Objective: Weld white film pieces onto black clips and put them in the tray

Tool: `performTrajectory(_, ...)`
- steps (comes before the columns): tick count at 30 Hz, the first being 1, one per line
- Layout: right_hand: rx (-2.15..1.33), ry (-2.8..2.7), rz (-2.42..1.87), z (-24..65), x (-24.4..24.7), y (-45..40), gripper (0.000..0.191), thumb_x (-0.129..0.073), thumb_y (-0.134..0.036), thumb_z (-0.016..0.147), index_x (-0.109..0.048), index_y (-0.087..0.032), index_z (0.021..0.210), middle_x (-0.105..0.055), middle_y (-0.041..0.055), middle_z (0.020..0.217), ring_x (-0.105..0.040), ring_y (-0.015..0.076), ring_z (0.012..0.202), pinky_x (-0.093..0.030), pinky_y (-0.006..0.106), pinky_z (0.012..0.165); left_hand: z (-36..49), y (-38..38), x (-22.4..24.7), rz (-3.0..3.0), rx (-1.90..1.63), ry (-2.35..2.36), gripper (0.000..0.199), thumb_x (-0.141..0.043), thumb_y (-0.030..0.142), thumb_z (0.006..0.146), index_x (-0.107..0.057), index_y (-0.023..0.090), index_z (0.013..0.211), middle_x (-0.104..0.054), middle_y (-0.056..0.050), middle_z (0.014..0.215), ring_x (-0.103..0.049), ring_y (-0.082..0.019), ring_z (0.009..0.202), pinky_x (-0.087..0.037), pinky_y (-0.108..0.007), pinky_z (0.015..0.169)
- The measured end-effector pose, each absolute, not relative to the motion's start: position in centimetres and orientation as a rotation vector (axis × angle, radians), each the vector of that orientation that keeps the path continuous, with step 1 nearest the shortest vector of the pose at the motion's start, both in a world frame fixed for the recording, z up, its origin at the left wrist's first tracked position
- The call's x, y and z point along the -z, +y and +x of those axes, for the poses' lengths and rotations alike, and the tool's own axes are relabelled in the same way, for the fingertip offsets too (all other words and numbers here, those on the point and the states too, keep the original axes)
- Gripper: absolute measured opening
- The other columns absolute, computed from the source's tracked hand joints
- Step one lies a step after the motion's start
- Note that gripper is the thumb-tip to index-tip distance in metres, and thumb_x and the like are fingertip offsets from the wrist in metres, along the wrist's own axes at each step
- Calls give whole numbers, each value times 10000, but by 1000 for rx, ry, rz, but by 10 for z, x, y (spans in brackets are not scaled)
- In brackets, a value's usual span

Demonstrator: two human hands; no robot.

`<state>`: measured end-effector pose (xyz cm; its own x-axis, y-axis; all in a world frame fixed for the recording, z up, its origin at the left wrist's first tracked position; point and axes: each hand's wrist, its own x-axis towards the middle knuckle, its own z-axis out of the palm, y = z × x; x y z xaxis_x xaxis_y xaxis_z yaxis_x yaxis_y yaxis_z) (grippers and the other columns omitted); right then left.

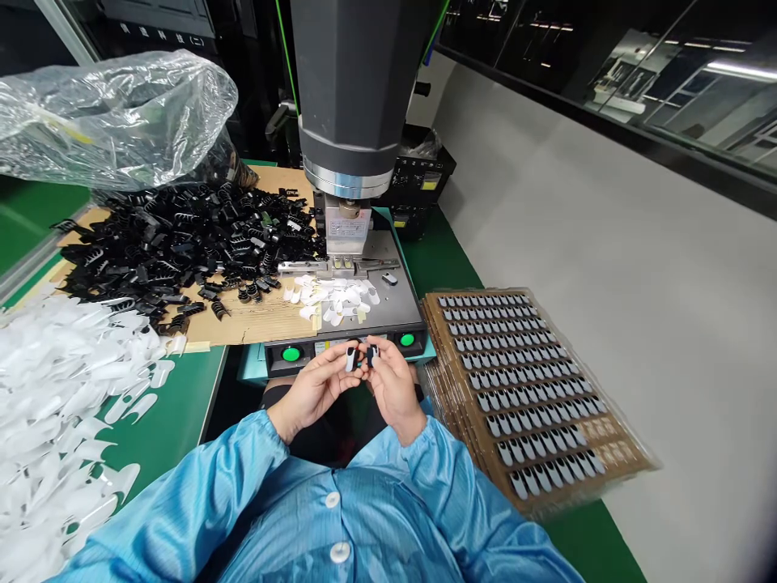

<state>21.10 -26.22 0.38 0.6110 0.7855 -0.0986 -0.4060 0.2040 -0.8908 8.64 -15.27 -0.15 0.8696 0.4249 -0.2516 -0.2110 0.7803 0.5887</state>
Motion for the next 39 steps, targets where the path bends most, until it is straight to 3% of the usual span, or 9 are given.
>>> performTrajectory(5,-737,-513,-1181,213,4,-263,372,-727,-472,962,-581,-271,1239,-756,65,1185,-726,176,867,-645,337,759,87,-154,2,581,-357,396,412,-812,232,908,-724,165,1305,-781,-105,1119,-783,-178,891,-669,-286,824)
performTrajectory(11,-684,-540,-1199,215,12,-264,349,-728,-472,967,-477,-291,1127,-737,46,1176,-757,185,907,-672,353,753,88,-152,2,580,-364,430,410,-812,228,912,-717,167,1307,-776,-76,1015,-785,-177,862,-671,-282,811)
performTrajectory(28,-649,-613,-1223,213,9,-267,287,-703,-458,988,-490,-287,1077,-687,7,1033,-728,183,863,-665,349,741,87,-152,3,612,-360,409,413,-816,236,914,-704,167,1305,-772,-106,1142,-776,-174,889,-667,-290,827)
performTrajectory(33,-621,-653,-1303,212,13,-266,283,-641,-467,1033,-481,-292,1188,-711,63,1238,-749,210,1007,-667,421,877,88,-156,10,685,-433,417,397,-862,275,888,-714,193,1247,-773,-54,997,-779,-197,934,-664,-343,886)
performTrajectory(37,-484,-767,-1437,208,12,-264,369,-562,-405,1078,-457,-291,1412,-668,119,1423,-686,242,1275,-569,506,1121,91,-159,13,757,-511,452,394,-913,288,841,-728,182,1172,-772,-56,1030,-761,-181,1009,-630,-330,972)
performTrajectory(39,-404,-793,-1461,205,9,-262,412,-520,-372,1097,-417,-286,1486,-652,135,1464,-665,244,1324,-543,514,1157,92,-159,13,749,-555,494,413,-928,298,821,-721,190,1162,-766,-49,1034,-749,-179,1026,-628,-342,982)
